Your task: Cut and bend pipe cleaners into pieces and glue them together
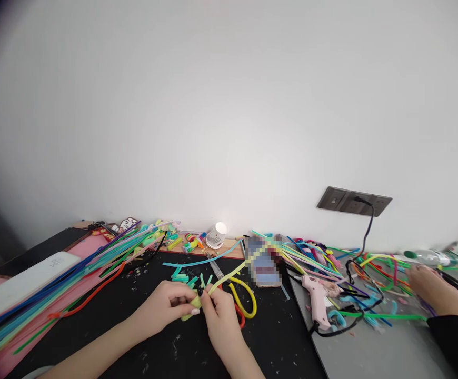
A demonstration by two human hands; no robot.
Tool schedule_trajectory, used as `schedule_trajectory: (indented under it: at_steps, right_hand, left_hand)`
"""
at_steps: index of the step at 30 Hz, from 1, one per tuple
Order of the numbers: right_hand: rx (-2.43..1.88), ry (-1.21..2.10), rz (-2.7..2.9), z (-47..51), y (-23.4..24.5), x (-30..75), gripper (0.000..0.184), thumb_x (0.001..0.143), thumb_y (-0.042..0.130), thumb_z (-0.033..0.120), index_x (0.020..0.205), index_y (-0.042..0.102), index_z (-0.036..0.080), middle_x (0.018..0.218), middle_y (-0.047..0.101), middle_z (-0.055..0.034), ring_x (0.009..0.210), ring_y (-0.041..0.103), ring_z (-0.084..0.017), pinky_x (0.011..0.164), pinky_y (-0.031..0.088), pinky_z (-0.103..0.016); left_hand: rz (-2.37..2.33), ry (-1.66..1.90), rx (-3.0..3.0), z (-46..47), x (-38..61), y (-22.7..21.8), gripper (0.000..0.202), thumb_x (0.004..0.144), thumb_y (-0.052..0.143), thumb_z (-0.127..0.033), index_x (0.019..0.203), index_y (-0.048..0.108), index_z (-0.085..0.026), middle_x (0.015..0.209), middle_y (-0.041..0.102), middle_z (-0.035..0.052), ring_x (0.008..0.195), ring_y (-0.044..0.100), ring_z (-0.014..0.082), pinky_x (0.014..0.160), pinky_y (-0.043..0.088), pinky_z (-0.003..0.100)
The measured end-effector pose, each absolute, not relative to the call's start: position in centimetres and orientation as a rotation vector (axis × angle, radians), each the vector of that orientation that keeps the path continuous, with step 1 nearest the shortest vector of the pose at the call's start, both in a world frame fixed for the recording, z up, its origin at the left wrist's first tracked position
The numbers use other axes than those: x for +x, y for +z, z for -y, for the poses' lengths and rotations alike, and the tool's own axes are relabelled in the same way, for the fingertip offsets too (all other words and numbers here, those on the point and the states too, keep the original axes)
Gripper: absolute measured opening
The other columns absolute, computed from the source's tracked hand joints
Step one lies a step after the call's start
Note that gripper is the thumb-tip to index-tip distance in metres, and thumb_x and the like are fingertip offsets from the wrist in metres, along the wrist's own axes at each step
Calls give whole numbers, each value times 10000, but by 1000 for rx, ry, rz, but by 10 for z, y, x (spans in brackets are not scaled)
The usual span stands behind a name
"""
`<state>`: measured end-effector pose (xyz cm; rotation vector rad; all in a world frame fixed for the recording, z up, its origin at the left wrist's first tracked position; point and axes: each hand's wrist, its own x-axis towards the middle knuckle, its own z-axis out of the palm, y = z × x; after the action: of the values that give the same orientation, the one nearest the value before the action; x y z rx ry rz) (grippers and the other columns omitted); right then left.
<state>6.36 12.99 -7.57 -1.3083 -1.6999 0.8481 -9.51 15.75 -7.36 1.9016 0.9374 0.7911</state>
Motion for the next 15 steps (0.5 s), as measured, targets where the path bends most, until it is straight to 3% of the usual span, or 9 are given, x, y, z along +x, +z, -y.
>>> schedule_trajectory:
  at_steps: [10,15]
  right_hand:
    - [-1234,986,1720,-128,-77,61,335,847,370,358,563,324,187,552,303,56,526,272,-93,493,217,-218]
    - [-1283,974,1613,-130,-79,64,344,848,358,374,561,304,192,535,272,63,508,249,-90,479,206,-221]
  left_hand:
    - [-902,656,1692,-156,-94,-82,302,685,609,-357,502,554,-123,434,439,-53,412,390,68,417,284,176]
    - [-869,571,1639,-156,-95,-86,324,692,598,-388,517,514,-129,417,414,-63,392,365,58,396,258,167]
